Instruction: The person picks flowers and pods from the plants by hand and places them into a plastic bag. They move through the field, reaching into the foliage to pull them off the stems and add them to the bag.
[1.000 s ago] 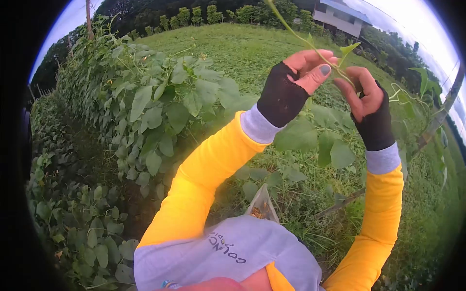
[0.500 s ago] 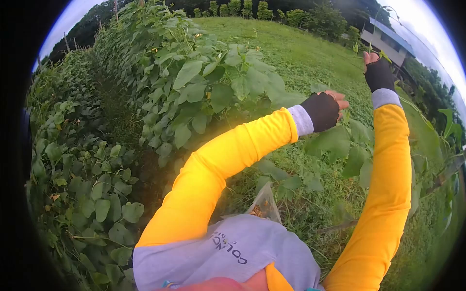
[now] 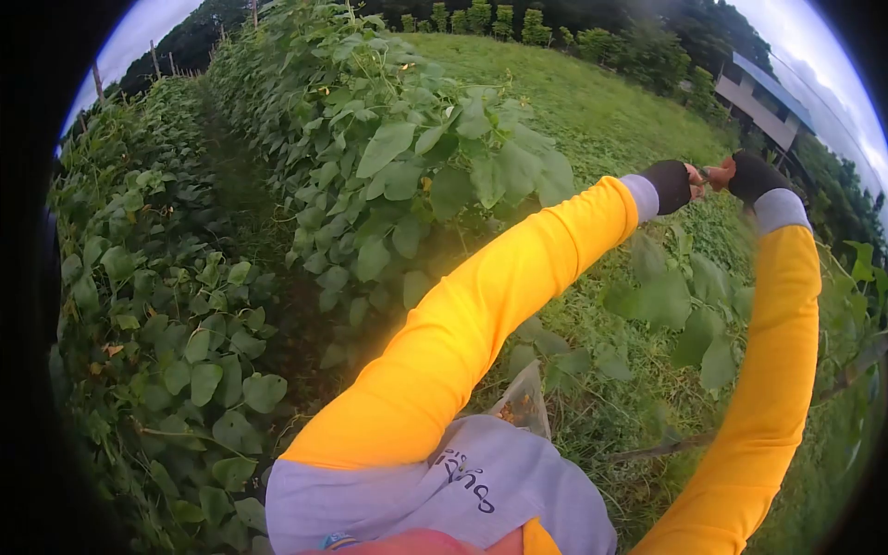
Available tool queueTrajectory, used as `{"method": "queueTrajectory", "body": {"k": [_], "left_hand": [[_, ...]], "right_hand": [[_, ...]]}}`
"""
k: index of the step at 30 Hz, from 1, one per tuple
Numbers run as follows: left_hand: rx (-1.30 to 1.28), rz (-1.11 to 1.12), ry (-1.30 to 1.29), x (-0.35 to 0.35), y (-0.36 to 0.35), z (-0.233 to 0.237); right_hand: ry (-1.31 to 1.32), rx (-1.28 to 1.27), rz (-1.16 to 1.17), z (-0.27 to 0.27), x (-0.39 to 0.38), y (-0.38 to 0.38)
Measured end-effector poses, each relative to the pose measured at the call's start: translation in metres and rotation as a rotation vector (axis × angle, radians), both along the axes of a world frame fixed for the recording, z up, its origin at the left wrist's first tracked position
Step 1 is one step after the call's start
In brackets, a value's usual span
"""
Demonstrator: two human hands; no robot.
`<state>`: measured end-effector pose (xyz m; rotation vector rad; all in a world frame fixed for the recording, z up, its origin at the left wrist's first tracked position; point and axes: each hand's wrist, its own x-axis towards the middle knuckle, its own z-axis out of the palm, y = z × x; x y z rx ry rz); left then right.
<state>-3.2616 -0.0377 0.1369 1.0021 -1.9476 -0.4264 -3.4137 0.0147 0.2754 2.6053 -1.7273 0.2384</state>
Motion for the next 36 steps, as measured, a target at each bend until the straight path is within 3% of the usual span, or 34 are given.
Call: {"method": "queueTrajectory", "body": {"k": [2, 5, 7, 8, 9, 12, 14, 18, 21, 24, 25, 28, 30, 32, 34, 35, 36], "left_hand": [[0.088, -0.218, 0.216, 0.01, 0.005, 0.001], [0.32, -0.342, 0.377, 0.032, 0.026, 0.007], [0.28, -0.225, 0.274, 0.049, 0.063, 0.021], [0.268, -0.219, 0.259, 0.053, 0.062, 0.018], [0.297, -0.236, 0.26, 0.058, 0.06, 0.016], [0.281, -0.275, 0.333, 0.08, 0.056, 0.015], [0.192, -0.272, 0.263, 0.1, 0.071, 0.028], [-0.015, -0.062, -0.011, 0.118, 0.072, 0.065], [-0.464, -0.032, -0.285, 0.125, 0.055, 0.089], [-0.593, 0.222, -0.544, 0.117, 0.046, 0.114], [-0.81, 0.156, -0.564, 0.116, 0.039, 0.118], [-0.838, 0.624, -0.998, 0.082, 0.07, 0.134], [-1.005, 0.633, -0.997, 0.075, 0.059, 0.131], [-1.064, 0.662, -0.991, 0.072, 0.042, 0.12], [-1.024, 0.723, -0.989, 0.073, 0.021, 0.109], [-0.805, 0.574, -0.851, 0.09, -0.012, 0.106], [-0.586, 0.427, -0.714, 0.103, -0.044, 0.101]], "right_hand": [[-0.077, -0.135, -0.08, -0.008, -0.001, -0.008], [-0.074, -0.398, 0.072, -0.017, -0.007, -0.014], [-0.1, -0.196, -0.128, -0.003, 0.011, 0.007], [-0.068, -0.291, 0.013, -0.007, 0.0, -0.012], [-0.029, -0.354, -0.005, -0.005, 0.004, -0.002], [-0.171, -0.577, 0.15, -0.011, -0.003, 0.017], [-0.358, -0.68, 0.172, -0.015, -0.007, 0.05], [-0.735, -0.845, 0.35, -0.05, -0.029, 0.123], [-0.894, -0.73, 0.276, -0.099, -0.045, 0.18], [-1.017, -0.626, 0.218, -0.167, -0.068, 0.219], [-1.035, -0.589, 0.188, -0.192, -0.077, 0.232], [-1.297, -0.367, -0.057, -0.285, -0.114, 0.261], [-1.304, -0.296, -0.3, -0.36, -0.144, 0.282], [-1.099, -0.256, -0.565, -0.448, -0.175, 0.317], [-0.896, -0.039, -0.822, -0.534, -0.193, 0.374], [-0.681, 0.012, -0.813, -0.607, -0.211, 0.411], [-0.647, 0.213, -0.919, -0.672, -0.22, 0.46]]}}
